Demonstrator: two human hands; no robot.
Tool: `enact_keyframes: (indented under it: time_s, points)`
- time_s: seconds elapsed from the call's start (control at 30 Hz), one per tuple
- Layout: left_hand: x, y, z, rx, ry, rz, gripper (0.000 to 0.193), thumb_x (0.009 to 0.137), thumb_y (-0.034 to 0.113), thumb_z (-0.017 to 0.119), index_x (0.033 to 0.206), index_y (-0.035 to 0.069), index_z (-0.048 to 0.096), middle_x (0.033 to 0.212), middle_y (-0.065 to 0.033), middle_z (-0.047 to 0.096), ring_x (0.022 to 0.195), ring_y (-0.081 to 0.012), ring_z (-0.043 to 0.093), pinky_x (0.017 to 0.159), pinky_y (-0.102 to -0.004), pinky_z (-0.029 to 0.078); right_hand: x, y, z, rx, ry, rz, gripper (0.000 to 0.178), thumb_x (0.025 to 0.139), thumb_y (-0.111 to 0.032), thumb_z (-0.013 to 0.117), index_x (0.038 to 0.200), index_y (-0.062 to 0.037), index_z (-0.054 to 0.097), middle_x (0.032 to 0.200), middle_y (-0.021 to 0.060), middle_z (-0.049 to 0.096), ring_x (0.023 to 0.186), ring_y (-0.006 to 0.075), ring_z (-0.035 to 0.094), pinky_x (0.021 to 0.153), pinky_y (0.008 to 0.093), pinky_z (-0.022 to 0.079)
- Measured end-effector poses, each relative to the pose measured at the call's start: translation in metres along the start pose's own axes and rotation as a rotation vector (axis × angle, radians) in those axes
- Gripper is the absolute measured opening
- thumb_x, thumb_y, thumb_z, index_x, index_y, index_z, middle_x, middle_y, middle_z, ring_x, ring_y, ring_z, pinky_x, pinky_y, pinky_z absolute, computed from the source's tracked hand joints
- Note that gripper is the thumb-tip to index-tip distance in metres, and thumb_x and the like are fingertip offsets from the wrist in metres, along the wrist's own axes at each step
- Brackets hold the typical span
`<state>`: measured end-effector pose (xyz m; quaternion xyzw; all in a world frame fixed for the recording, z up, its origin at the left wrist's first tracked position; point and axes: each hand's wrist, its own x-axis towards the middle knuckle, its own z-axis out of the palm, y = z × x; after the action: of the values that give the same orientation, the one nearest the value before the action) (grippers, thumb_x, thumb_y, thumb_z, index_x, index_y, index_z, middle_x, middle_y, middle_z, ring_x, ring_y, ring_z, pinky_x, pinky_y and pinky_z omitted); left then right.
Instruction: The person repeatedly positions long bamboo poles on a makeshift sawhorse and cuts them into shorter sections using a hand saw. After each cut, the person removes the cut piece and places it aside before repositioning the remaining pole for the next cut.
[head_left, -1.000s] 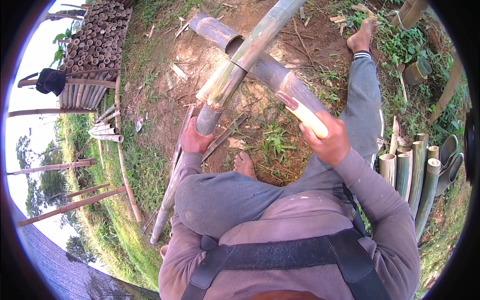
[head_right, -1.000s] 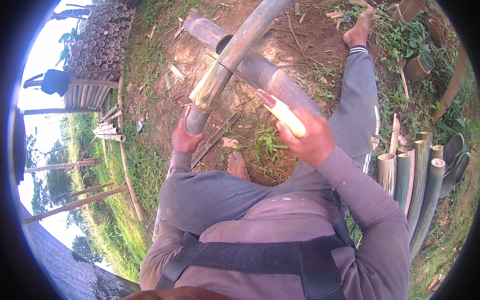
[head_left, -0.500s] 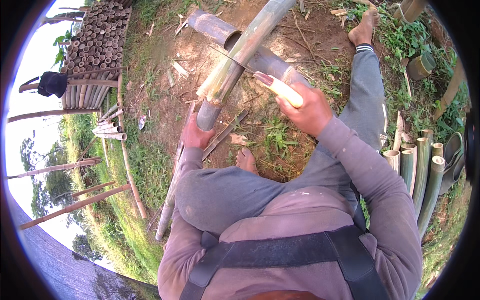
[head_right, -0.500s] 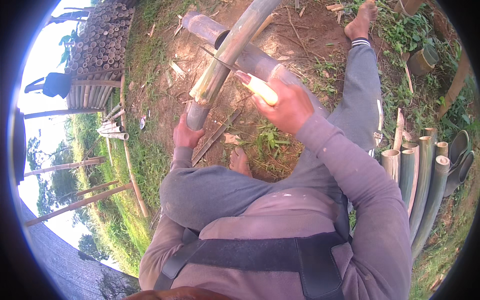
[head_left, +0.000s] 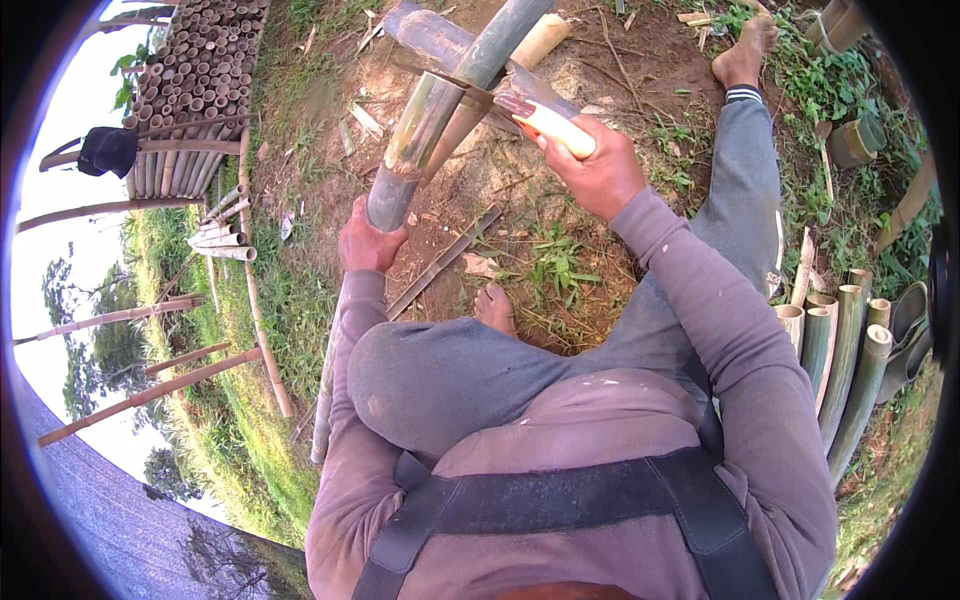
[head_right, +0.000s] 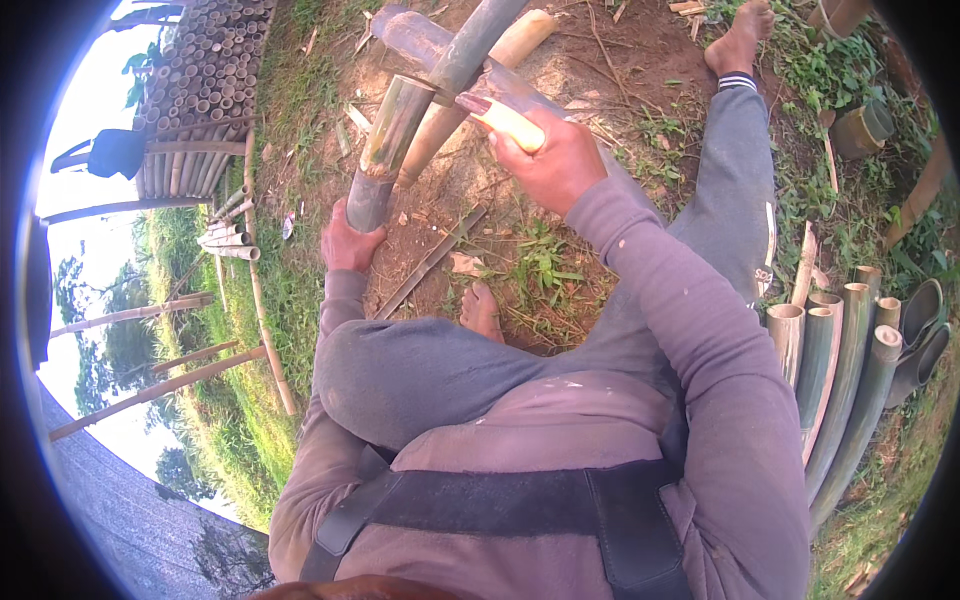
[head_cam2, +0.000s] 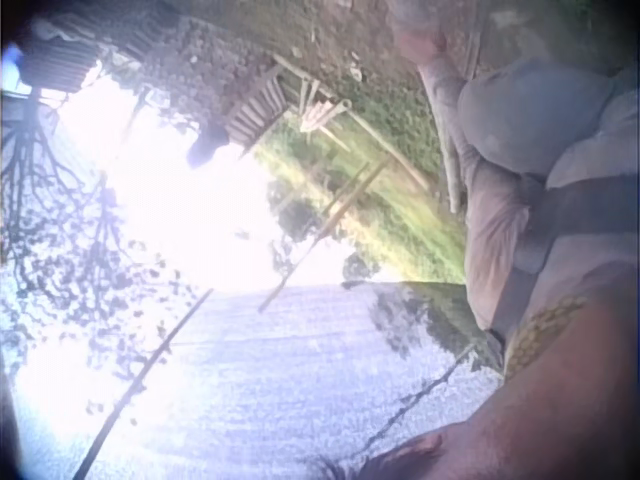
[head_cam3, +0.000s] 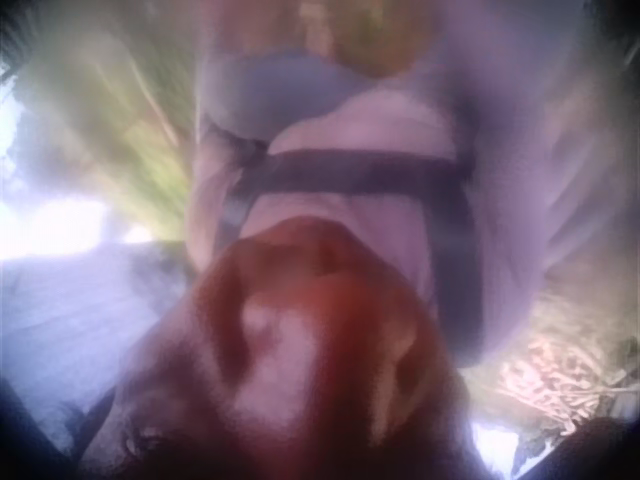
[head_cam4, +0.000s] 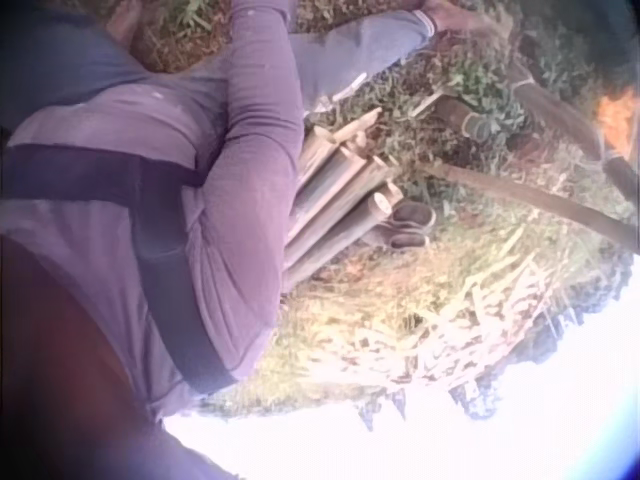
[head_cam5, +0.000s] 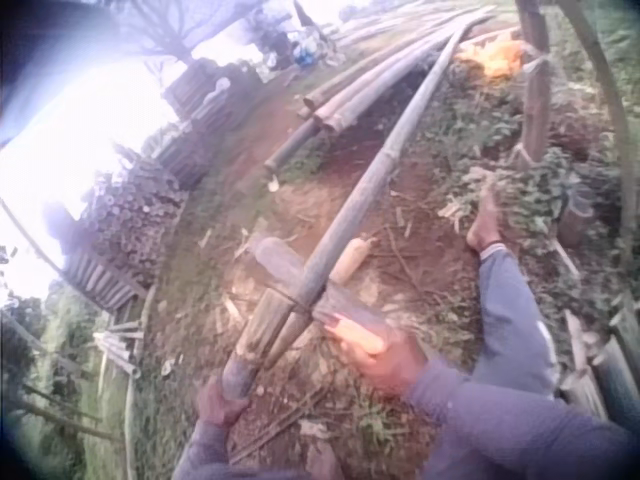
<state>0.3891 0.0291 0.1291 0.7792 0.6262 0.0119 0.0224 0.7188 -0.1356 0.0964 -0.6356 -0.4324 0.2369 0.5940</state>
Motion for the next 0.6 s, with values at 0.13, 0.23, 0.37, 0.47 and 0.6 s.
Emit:
enact_keyframes:
  time_s: [0.13, 0.23, 0.37, 0.47, 0.6]
  points:
    - [0.008, -0.016, -0.019, -0.014, 0.059, -0.012, 0.081, 0.064, 0.035, 0.087, 0.137, 0.011, 0.06, 0.109, -0.0227, 0.076, 0.104, -0.0424, 0.073, 0.094, -0.0514, 0.058, -0.015, -0.011, -0.011, 0.225, 0.079, -0.016, 0.021, 0.096, -0.019, 0.077, 0.106, -0.0008, 0.073, 0.08, 0.0037, 0.071, 0.069, 0.0077, 0.062, 0.061, 0.0294, 0.053]
    - [0.009, -0.024, -0.019, -0.113, -0.033, 0.039, 0.084, 0.064, 0.035, 0.088, 0.139, 0.009, 0.059, 0.111, -0.0241, 0.076, 0.104, -0.0428, 0.073, 0.094, -0.0501, 0.058, -0.032, -0.001, -0.039, 0.24, 0.064, 0.053, 0.019, 0.098, -0.016, 0.075, 0.108, 0.0003, 0.072, 0.084, 0.0011, 0.071, 0.068, 0.0047, 0.061, 0.059, 0.0251, 0.05]
    - [0.011, -0.028, -0.019, -0.102, 0.02, 0.045, 0.089, 0.063, 0.035, 0.089, 0.141, 0.006, 0.058, 0.111, -0.0247, 0.076, 0.103, -0.0413, 0.074, 0.093, -0.0484, 0.058, -0.054, 0.017, -0.036, 0.493, 0.024, 0.268, 0.023, 0.101, -0.02, 0.073, 0.111, 0.0009, 0.069, 0.082, -0.0007, 0.067, 0.063, 0.0032, 0.057, 0.054, 0.0219, 0.046]
    - [0.011, -0.024, -0.029, -0.119, 0.0, 0.008, 0.089, 0.062, 0.036, 0.089, 0.14, 0.006, 0.059, 0.112, -0.0245, 0.076, 0.104, -0.0405, 0.074, 0.093, -0.0481, 0.058, -0.063, 0.018, -0.019, 0.606, 0.046, 0.334, 0.022, 0.103, -0.021, 0.072, 0.108, -0.0006, 0.067, 0.075, -0.0023, 0.063, 0.058, 0.004, 0.055, 0.05, 0.0223, 0.045]
    - [0.009, -0.033, -0.021, -0.105, 0.056, 0.055, 0.085, 0.063, 0.036, 0.089, 0.138, 0.008, 0.061, 0.11, -0.0236, 0.076, 0.102, -0.04, 0.075, 0.092, -0.0477, 0.059, -0.053, 0.015, 0.019, 0.755, 0.075, 0.404, 0.02, 0.103, -0.021, 0.071, 0.107, -0.0013, 0.067, 0.068, -0.0011, 0.062, 0.054, 0.0049, 0.055, 0.048, 0.0227, 0.044]
